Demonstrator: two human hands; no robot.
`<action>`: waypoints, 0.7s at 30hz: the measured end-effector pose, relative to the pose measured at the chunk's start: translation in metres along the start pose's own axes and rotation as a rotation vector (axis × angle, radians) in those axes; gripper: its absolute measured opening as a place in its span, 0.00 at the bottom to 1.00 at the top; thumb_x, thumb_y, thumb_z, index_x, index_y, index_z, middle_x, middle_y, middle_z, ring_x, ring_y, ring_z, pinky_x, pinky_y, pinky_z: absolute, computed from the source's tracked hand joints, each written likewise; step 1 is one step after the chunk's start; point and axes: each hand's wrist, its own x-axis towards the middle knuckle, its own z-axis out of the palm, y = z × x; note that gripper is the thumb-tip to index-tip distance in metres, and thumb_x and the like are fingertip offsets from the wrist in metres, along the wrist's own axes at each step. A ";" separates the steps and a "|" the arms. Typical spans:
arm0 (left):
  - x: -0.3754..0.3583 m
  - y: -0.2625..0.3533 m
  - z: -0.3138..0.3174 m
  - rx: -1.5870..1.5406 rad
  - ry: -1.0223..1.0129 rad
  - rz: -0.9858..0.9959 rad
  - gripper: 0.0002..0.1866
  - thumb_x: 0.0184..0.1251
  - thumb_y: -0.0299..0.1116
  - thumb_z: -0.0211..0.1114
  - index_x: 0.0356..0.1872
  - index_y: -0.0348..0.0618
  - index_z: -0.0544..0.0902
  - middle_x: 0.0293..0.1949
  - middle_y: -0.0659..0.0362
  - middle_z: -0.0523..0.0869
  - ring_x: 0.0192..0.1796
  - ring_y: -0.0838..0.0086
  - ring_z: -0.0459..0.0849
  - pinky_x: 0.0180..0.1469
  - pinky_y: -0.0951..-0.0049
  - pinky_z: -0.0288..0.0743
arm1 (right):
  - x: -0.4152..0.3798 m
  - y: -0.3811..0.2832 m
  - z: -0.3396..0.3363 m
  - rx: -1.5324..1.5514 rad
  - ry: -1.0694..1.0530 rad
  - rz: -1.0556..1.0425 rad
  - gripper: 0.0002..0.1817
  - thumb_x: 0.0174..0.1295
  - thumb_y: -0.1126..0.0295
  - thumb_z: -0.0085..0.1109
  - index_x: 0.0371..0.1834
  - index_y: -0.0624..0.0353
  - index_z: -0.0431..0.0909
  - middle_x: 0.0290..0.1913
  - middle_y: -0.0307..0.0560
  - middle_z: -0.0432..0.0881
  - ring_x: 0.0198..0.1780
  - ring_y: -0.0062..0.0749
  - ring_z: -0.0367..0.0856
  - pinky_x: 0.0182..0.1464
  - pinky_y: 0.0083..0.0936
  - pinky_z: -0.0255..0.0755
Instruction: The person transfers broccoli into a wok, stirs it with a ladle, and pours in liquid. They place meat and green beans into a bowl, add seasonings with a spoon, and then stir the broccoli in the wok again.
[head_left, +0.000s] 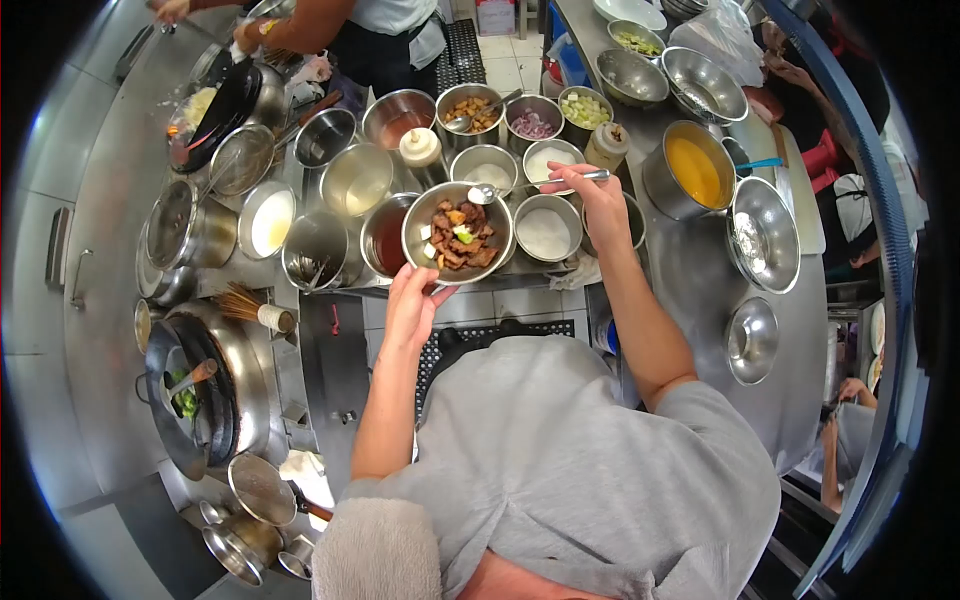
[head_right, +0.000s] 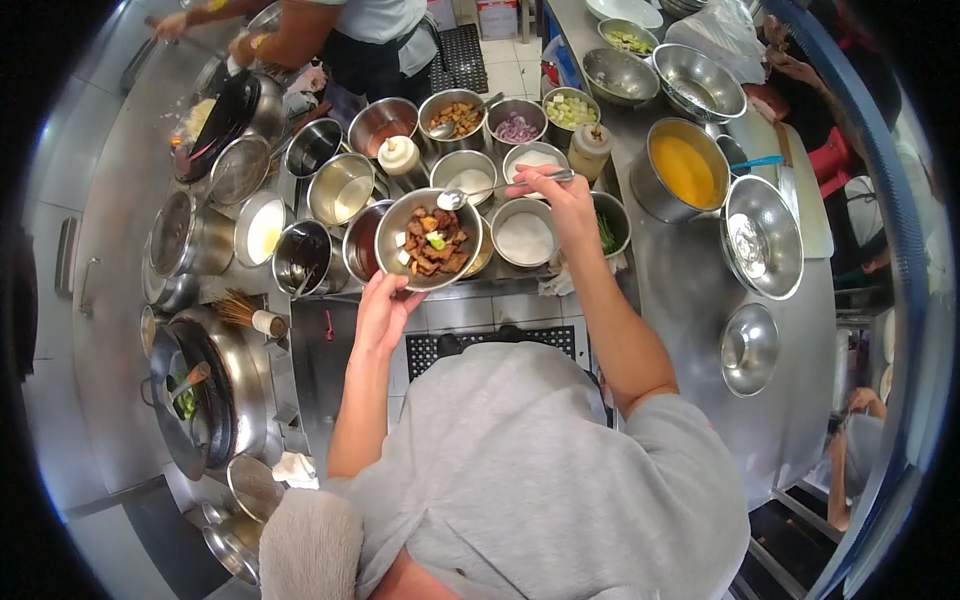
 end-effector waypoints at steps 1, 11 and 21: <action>0.004 -0.002 0.001 -0.006 -0.019 -0.002 0.08 0.64 0.25 0.53 0.43 0.40 0.75 0.38 0.61 0.78 0.43 0.76 0.78 0.54 0.58 0.78 | -0.008 -0.007 0.005 0.018 -0.033 -0.008 0.13 0.65 0.70 0.51 0.39 0.70 0.81 0.36 0.55 0.86 0.62 0.41 0.73 0.64 0.37 0.62; 0.002 -0.008 0.006 0.000 -0.030 -0.038 0.17 0.61 0.21 0.52 0.53 0.37 0.73 0.49 0.55 0.77 0.48 0.69 0.78 0.54 0.61 0.80 | -0.026 -0.033 -0.018 -0.603 0.160 -0.372 0.08 0.62 0.74 0.55 0.37 0.64 0.83 0.42 0.54 0.84 0.48 0.41 0.82 0.46 0.30 0.75; -0.014 -0.008 0.004 0.029 0.017 -0.007 0.14 0.61 0.22 0.53 0.49 0.38 0.75 0.45 0.57 0.81 0.46 0.70 0.81 0.50 0.60 0.81 | 0.023 0.084 -0.045 -0.629 0.403 -0.218 0.14 0.63 0.67 0.54 0.37 0.71 0.80 0.31 0.54 0.85 0.34 0.33 0.85 0.38 0.26 0.74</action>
